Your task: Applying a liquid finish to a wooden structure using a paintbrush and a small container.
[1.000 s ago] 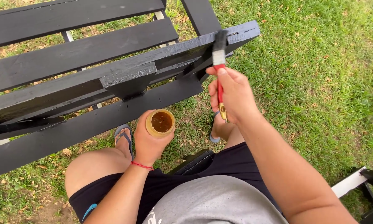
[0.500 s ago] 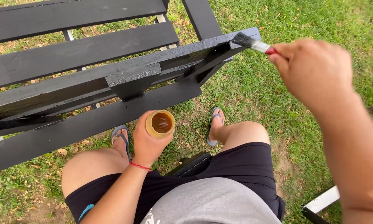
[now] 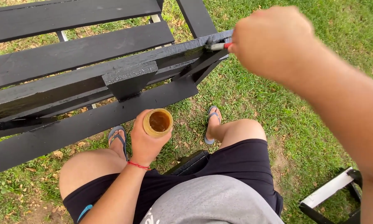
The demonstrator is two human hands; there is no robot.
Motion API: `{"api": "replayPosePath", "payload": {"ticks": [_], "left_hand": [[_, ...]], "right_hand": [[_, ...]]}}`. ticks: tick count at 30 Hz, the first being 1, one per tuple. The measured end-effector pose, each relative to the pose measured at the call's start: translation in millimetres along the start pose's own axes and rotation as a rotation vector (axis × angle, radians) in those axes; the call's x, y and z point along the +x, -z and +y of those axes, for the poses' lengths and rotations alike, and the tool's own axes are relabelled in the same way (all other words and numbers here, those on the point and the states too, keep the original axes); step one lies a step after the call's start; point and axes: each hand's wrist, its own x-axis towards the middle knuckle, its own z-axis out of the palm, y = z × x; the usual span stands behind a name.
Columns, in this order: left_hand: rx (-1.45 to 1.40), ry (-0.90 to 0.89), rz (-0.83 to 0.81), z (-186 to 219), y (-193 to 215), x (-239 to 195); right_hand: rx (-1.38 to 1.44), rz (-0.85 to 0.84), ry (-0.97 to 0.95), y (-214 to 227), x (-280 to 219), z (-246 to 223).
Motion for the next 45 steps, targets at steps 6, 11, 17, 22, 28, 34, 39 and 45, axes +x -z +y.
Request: {"api": "replayPosePath", "payload": {"ticks": [6,11,17,22,28,34,39,45], "left_hand": [[0.031,-0.009,0.016,3.2,4.6,2.5],[0.017,-0.007,-0.003,0.7,1.5,2.5],[0.001,-0.009,0.012,1.5,3.4,0.5],[-0.040,0.032,0.084,0.3,0.1,0.8],[0.004,-0.014,0.074,0.4,-4.7,-2.7],[-0.025,0.008,0.041,-6.4,-5.6,-2.5],[0.009,-0.046,0.064,-4.1,-5.1,0.1],[-0.044,-0.032,0.049,-4.0,-4.6,0.0]], "right_hand": [[-0.184,0.120,-0.130,-27.6,5.4,52.7],[-0.118,0.010,-0.099,-10.9,-2.9,11.6],[0.345,0.111,0.068,-52.4,-27.5,-18.8],[1.273,0.316,-0.102,-167.3,-13.2,-64.8],[1.968,0.352,-0.200,-170.2,29.4,-132.9],[1.824,0.676,-0.038,-179.2,59.1,-171.2],[1.653,0.368,0.051,-194.4,30.3,-164.4],[2.004,0.491,-0.189,-168.6,18.3,-155.7]]}}
